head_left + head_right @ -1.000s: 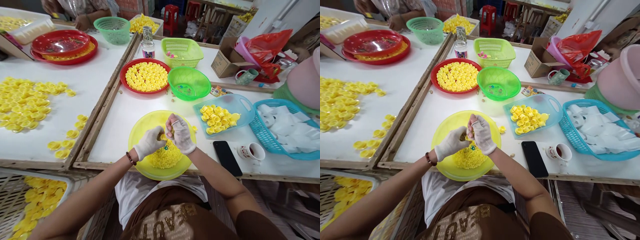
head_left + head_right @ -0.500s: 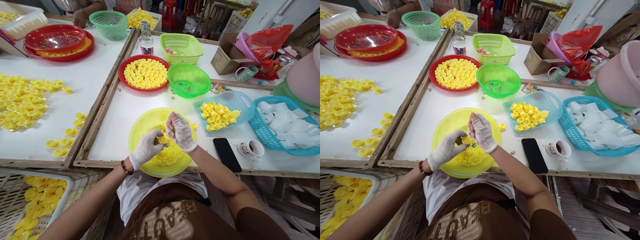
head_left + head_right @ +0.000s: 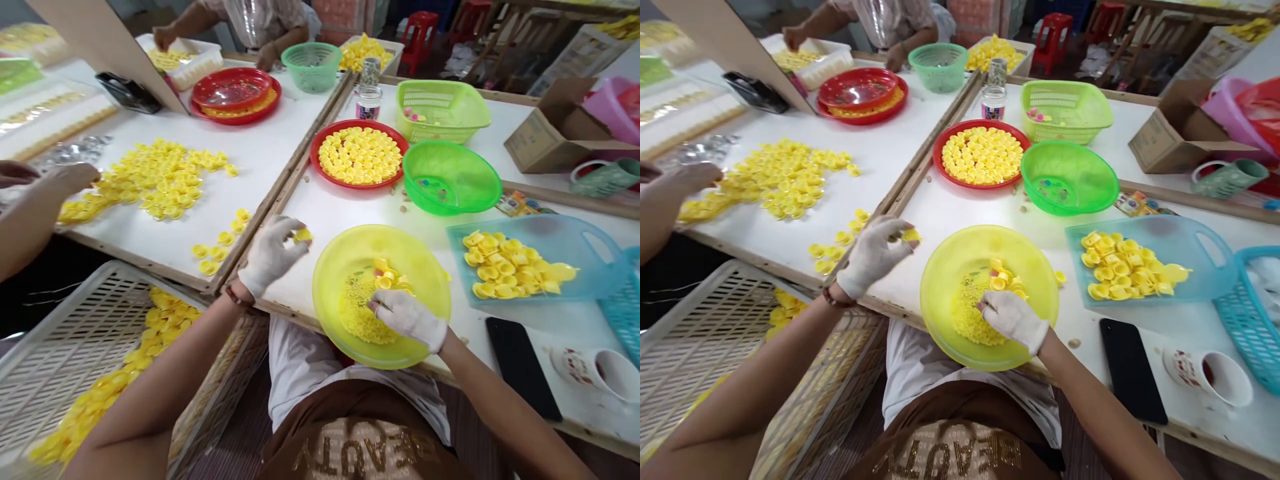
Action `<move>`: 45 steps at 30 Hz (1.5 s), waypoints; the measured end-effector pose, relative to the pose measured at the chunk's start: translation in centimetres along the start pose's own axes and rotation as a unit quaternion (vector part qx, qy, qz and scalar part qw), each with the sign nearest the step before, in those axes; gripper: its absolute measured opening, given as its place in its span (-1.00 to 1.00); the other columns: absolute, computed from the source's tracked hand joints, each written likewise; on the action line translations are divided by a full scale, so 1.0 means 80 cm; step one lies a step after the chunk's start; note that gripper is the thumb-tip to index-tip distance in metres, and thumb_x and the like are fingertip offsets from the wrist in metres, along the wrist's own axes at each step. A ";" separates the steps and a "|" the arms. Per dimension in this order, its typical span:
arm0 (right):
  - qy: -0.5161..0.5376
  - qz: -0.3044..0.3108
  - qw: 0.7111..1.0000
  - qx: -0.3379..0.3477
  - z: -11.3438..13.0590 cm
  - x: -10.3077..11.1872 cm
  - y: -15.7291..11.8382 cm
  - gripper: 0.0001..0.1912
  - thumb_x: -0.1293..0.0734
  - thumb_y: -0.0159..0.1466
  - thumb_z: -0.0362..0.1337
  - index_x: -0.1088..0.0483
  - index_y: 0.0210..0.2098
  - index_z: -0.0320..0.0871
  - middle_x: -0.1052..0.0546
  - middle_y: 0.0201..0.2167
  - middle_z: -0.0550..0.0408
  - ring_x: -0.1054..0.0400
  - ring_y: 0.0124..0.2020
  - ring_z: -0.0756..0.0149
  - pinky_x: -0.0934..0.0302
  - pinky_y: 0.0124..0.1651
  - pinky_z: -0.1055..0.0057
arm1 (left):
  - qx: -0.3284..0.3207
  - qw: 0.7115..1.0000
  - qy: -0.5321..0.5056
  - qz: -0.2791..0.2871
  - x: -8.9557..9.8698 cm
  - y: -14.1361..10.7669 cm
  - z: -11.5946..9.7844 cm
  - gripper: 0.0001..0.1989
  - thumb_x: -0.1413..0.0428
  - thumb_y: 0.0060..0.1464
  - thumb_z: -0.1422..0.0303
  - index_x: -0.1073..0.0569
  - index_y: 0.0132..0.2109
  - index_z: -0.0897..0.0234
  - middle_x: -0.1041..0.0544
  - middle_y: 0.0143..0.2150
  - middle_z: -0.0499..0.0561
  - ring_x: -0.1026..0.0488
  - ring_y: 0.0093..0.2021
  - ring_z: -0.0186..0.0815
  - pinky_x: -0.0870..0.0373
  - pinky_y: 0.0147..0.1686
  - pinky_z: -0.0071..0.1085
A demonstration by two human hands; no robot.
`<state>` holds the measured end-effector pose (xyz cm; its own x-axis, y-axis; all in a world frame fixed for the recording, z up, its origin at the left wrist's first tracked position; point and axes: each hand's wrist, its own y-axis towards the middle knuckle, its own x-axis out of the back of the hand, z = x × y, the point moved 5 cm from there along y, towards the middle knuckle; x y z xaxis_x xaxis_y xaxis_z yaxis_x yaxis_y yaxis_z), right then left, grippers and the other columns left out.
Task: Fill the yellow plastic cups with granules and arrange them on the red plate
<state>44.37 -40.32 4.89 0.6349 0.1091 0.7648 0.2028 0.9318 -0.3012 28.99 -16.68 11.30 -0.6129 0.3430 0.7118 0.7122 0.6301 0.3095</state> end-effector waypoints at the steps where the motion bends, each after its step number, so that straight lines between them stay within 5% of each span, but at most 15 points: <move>1: -0.021 0.011 1.000 0.003 0.002 -0.004 0.001 -0.74 -0.19 0.39 -0.25 -0.35 -0.40 -0.16 -0.49 -0.46 0.10 -0.29 -0.42 0.37 -0.07 -0.30 0.37 | 0.031 0.998 0.050 -0.028 0.024 0.010 0.030 -0.70 -0.22 0.03 0.27 -0.54 -0.09 0.32 -0.53 -0.16 0.06 -0.43 -0.25 -0.30 -0.39 -0.15 -0.37; 5: -0.037 0.028 0.999 0.004 0.010 -0.009 0.002 -0.73 -0.18 0.40 -0.27 -0.32 -0.42 -0.17 -0.46 -0.49 0.09 -0.27 -0.44 0.35 -0.04 -0.31 0.36 | 0.197 0.966 0.157 -0.060 0.101 0.036 0.159 -0.64 -0.21 -0.02 0.27 -0.53 -0.07 0.37 -0.55 -0.25 0.02 -0.40 -0.22 -0.27 -0.34 -0.12 -0.34; 9: -0.082 0.035 0.996 -0.001 0.012 -0.010 0.005 -0.74 -0.15 0.41 -0.29 -0.35 -0.37 -0.17 -0.49 -0.42 0.05 -0.34 -0.37 0.30 -0.14 -0.24 0.35 | 0.326 0.924 0.200 -0.017 0.130 0.036 0.256 -0.71 -0.22 -0.10 0.25 -0.51 -0.19 0.28 -0.55 -0.24 0.09 -0.47 -0.15 -0.08 -0.37 -0.10 -0.20; 13: -0.179 0.007 0.984 0.025 0.015 -0.016 0.010 -0.79 -0.16 0.40 -0.29 -0.40 -0.13 -0.20 -0.49 -0.09 -0.12 -0.36 -0.05 0.16 -0.21 0.01 0.28 | 0.357 0.901 0.226 0.095 0.126 0.026 0.310 -0.79 -0.22 -0.17 0.22 -0.44 -0.44 0.26 -0.52 -0.39 0.14 -0.48 -0.10 0.12 -0.39 -0.08 -0.08; 17: -0.230 0.058 0.970 0.049 0.018 -0.032 0.008 -0.61 -0.24 0.36 -0.04 -0.39 0.01 -0.19 -0.45 0.00 -0.18 -0.33 0.01 -0.01 -0.25 -0.03 0.18 | 0.340 0.896 0.235 0.162 0.122 0.032 0.329 -0.70 -0.23 -0.18 0.13 -0.42 -0.50 0.29 -0.47 -0.48 0.12 -0.48 -0.09 0.14 -0.36 -0.05 -0.03; 20: -0.185 0.119 0.974 0.061 0.018 -0.044 0.006 -0.56 -0.21 0.36 0.04 -0.42 -0.06 -0.19 -0.52 -0.08 -0.16 -0.39 -0.12 0.05 -0.25 -0.14 0.24 | 0.266 0.917 0.285 0.089 0.113 0.052 0.265 -0.69 -0.22 -0.10 0.15 -0.50 -0.31 0.32 -0.46 -0.42 0.08 -0.47 -0.14 0.08 -0.36 -0.09 0.02; 23: -0.110 0.167 0.979 0.043 0.014 -0.047 0.005 -0.61 -0.20 0.36 0.03 -0.44 -0.22 -0.16 -0.55 -0.26 -0.07 -0.39 -0.29 0.18 -0.17 -0.31 0.34 | 0.056 0.971 0.229 -0.040 0.070 0.060 0.116 -0.70 -0.11 0.11 0.22 -0.50 -0.10 0.33 -0.50 -0.29 0.03 -0.45 -0.17 -0.12 -0.40 -0.07 -0.13; 26: -0.002 0.200 0.980 0.008 0.012 -0.039 0.003 -0.64 -0.26 0.32 0.02 -0.38 -0.41 -0.14 -0.45 -0.48 0.08 -0.26 -0.46 0.33 -0.05 -0.43 0.41 | -0.123 0.986 0.100 0.059 -0.030 0.044 -0.027 -0.80 -0.04 0.18 0.34 -0.52 -0.17 0.31 -0.55 -0.23 0.05 -0.46 -0.19 -0.21 -0.40 -0.13 -0.30; 28: 0.117 0.202 0.972 -0.021 0.011 -0.027 -0.001 -0.61 -0.33 0.26 0.03 -0.32 -0.49 -0.14 -0.37 -0.56 0.16 -0.19 -0.53 0.41 -0.02 -0.49 0.45 | -0.150 0.970 0.055 0.184 -0.106 0.027 -0.081 -0.83 -0.04 0.11 0.43 -0.53 -0.24 0.27 -0.56 -0.28 0.06 -0.47 -0.26 -0.22 -0.40 -0.19 -0.33; 31: 0.346 0.174 0.919 -0.071 0.003 -0.007 -0.011 -0.57 -0.34 0.23 0.10 -0.25 -0.47 -0.12 -0.29 -0.59 0.24 -0.08 -0.63 0.50 0.04 -0.57 0.50 | -0.114 0.941 0.063 0.311 -0.197 0.003 -0.104 -0.78 -0.17 -0.01 0.39 -0.53 -0.16 0.28 -0.56 -0.21 0.14 -0.50 -0.23 -0.13 -0.40 -0.21 -0.28; 34: 0.546 0.091 0.830 -0.075 -0.009 0.016 -0.016 -0.59 -0.26 0.28 0.11 -0.20 -0.40 -0.10 -0.21 -0.60 0.32 0.06 -0.69 0.57 0.18 -0.64 0.54 | -0.073 0.928 0.068 0.358 -0.239 -0.010 -0.100 -0.73 -0.21 -0.01 0.32 -0.50 -0.12 0.28 -0.54 -0.16 0.19 -0.51 -0.23 -0.09 -0.39 -0.24 -0.26; 38: 0.703 -0.082 0.705 -0.049 -0.022 0.046 -0.010 -0.62 -0.32 0.26 0.07 -0.20 -0.38 -0.10 -0.18 -0.61 0.35 0.08 -0.71 0.60 0.23 -0.63 0.57 | -0.063 0.942 0.042 0.326 -0.233 -0.016 -0.106 -0.78 -0.18 -0.01 0.37 -0.46 -0.15 0.26 -0.52 -0.16 0.15 -0.49 -0.21 -0.12 -0.36 -0.23 -0.28; 45: 0.688 -0.273 0.671 0.041 0.006 0.067 0.017 -0.58 -0.35 0.24 0.09 -0.19 -0.42 -0.10 -0.22 -0.60 0.30 -0.07 -0.65 0.55 0.03 -0.57 0.54 | -0.018 0.951 -0.122 0.282 -0.198 -0.043 -0.120 -0.79 -0.19 -0.05 0.35 -0.35 -0.25 0.25 -0.41 -0.42 -0.09 -0.30 -0.45 -0.33 -0.23 -0.41 -0.38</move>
<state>47.71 -38.29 8.80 0.5804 -0.6270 -0.5196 0.6800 0.7242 -0.1143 39.58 -30.96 5.00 -0.1871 0.7739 0.6050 0.9598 0.2751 -0.0550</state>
